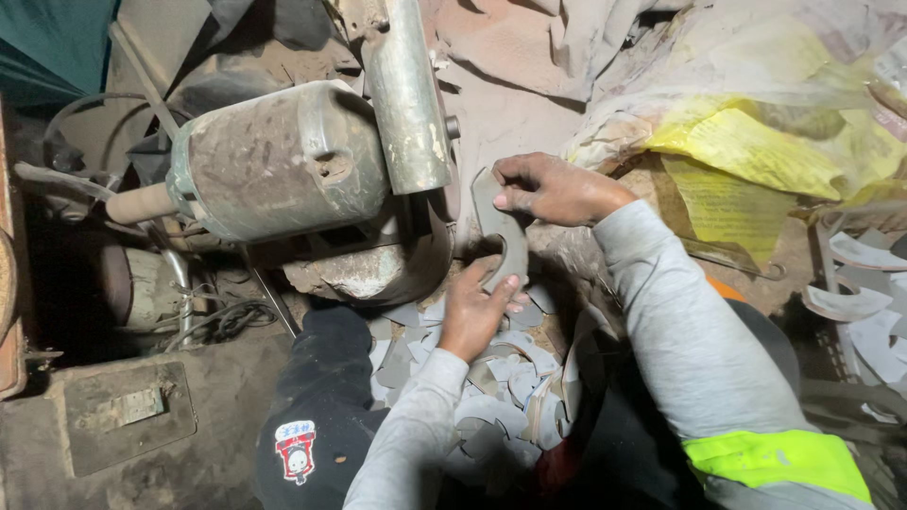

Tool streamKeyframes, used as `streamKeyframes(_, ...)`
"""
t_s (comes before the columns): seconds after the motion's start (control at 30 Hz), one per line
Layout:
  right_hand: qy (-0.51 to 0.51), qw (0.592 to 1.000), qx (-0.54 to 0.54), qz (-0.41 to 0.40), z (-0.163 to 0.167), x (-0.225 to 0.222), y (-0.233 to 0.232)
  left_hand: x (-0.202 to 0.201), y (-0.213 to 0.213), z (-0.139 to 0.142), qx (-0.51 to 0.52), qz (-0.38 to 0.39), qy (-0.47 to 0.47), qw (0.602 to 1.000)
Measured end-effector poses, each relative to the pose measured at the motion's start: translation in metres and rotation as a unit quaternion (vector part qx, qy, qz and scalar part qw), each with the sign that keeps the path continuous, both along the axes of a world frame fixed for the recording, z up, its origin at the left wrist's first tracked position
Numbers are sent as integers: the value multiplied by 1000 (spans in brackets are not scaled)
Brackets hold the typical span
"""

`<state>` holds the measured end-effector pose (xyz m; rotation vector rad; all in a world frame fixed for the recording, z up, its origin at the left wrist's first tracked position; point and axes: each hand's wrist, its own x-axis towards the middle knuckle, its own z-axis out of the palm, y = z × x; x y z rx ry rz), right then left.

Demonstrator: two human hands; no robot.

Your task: The person sits on the floor and repeatedly presses curved shoe sole pieces against a vertical grinding wheel to smooth their edges. The person handles the parts one at a time, rotating them to grind different sides, and places finished pieces into a pile on the lap.

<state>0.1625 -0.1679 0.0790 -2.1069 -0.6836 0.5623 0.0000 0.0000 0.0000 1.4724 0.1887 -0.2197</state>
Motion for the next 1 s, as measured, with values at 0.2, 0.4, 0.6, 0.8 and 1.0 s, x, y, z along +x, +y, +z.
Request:
streamKeyframes(0.2,16,999,29,10,19,-13,-2,19,-44,-11,-92,-85,55,991)
streamKeyframes(0.4,-88,995,42,2,17,-6,10,44,-85,-15,101,16,-66,993)
streamKeyframes(0.6,-105,994,28,3,21,-3,20,49,-88,-14,71,72,-99,990)
streamKeyframes(0.8,-114,993,-9,-10,23,-1,26,51,-90,-12,57,70,-94,991)
streamKeyframes(1.0,-100,994,-37,-14,25,2,30,52,-88,-11,44,61,-85,994)
